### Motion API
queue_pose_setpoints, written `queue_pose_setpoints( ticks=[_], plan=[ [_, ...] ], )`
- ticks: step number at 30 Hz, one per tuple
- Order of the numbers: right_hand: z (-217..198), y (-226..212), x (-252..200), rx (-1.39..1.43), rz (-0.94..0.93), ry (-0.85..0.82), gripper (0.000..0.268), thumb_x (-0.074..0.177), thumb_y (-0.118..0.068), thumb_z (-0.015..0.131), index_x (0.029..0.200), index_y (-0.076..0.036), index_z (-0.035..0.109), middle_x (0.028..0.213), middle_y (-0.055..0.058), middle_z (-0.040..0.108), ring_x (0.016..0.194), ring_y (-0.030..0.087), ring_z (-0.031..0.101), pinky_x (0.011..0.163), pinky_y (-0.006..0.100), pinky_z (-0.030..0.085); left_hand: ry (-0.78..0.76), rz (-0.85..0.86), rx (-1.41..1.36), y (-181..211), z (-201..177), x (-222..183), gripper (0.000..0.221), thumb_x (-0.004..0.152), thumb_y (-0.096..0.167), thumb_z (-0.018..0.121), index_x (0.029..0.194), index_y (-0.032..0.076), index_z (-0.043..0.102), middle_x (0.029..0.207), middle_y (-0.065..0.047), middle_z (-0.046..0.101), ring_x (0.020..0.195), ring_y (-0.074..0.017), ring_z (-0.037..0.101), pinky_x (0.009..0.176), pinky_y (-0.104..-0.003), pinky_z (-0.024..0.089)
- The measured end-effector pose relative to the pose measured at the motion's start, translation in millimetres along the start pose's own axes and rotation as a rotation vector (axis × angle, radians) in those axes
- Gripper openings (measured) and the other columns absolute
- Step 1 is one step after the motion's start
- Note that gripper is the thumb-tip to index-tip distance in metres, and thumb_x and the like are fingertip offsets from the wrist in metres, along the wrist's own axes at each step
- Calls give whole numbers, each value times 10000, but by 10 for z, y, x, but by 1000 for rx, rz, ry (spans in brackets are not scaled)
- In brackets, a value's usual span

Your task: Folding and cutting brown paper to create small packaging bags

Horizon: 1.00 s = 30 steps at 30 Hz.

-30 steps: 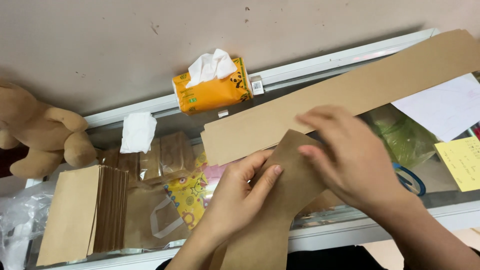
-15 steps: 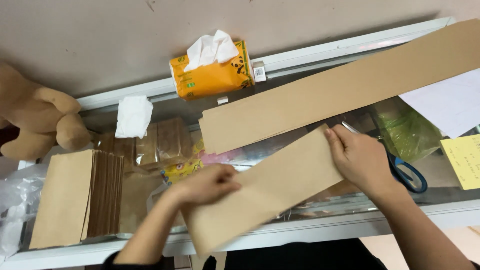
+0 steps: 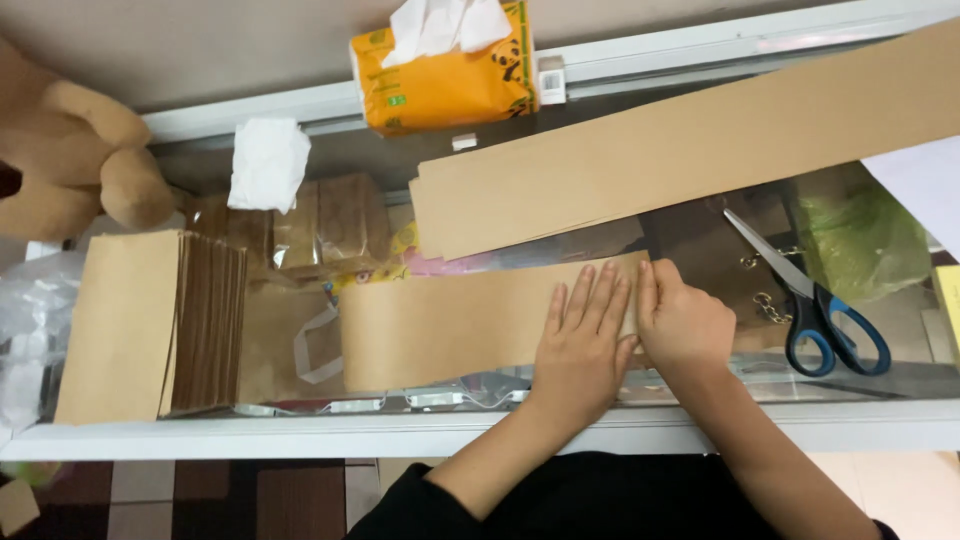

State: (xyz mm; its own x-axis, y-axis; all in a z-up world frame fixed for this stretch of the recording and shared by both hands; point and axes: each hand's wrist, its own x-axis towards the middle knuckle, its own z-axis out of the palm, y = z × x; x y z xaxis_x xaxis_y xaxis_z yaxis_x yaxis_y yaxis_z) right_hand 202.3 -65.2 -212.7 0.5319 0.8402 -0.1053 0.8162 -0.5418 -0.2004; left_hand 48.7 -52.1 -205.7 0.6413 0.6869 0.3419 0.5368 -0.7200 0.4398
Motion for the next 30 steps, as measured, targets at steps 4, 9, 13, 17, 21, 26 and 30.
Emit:
queue_pose_setpoints(
  ticks=[4, 9, 13, 17, 21, 26, 30],
  plan=[
    [53, 9, 0, -97, 9, 34, 505, 1200, -582, 291, 1004, -218, 581, 711, 181, 754, 794, 420, 795, 791, 516, 618, -81, -122, 36, -175, -134, -35, 619, 1087, 317, 414, 1635, 34, 359, 1740, -180, 287, 1618, -372, 214, 1297, -562, 72],
    [51, 46, -2, -100, 32, -3, 517, 1228, -597, 274, 1064, -240, 610, 707, 183, 765, 805, 433, 800, 793, 521, 617, -209, -354, 118, -591, -360, -287, 702, 1071, 365, 387, 1671, 27, 254, 1774, -200, 154, 1636, -396, 75, 1286, -565, 4],
    [180, 148, 6, -47, -43, 122, 412, 1229, -506, 384, 1037, -188, 564, 677, 181, 688, 657, 535, 665, 596, 603, 490, -39, -438, 449, -867, -554, -493, 722, 1066, 443, 375, 1651, 25, 315, 1739, -155, 288, 1611, -320, 256, 1307, -517, 148],
    [274, 211, 9, -75, -67, 201, 446, 1271, -468, 435, 953, -172, 532, 630, 138, 630, 596, 480, 627, 556, 546, 458, 18, -467, 465, -1106, -726, -630, 685, 1080, 390, 370, 1640, -1, 329, 1738, -165, 291, 1617, -326, 251, 1321, -527, 134],
    [259, 224, 17, -69, -52, 176, 457, 1276, -484, 421, 973, -174, 565, 633, 155, 638, 604, 491, 633, 559, 538, 459, -77, -541, 442, -1287, -925, -721, 690, 1093, 404, 281, 1676, 39, 229, 1766, -131, 205, 1632, -289, 185, 1318, -507, 62],
    [179, 187, 7, -18, -27, 135, 470, 1269, -492, 420, 973, -154, 560, 670, 186, 660, 643, 538, 634, 576, 576, 449, -150, -610, 345, -1439, -1266, -803, 669, 1097, 338, 216, 1675, 7, 148, 1774, -160, 94, 1644, -292, 60, 1318, -455, -2],
    [266, 239, 2, -37, -80, 251, 440, 1289, -443, 480, 960, -172, 587, 591, 98, 578, 551, 424, 584, 521, 492, 421, -123, -652, 388, -1644, -1351, -952, 664, 1091, 331, 247, 1679, 29, 181, 1774, -129, 139, 1641, -290, 79, 1314, -478, -15]
  ],
)
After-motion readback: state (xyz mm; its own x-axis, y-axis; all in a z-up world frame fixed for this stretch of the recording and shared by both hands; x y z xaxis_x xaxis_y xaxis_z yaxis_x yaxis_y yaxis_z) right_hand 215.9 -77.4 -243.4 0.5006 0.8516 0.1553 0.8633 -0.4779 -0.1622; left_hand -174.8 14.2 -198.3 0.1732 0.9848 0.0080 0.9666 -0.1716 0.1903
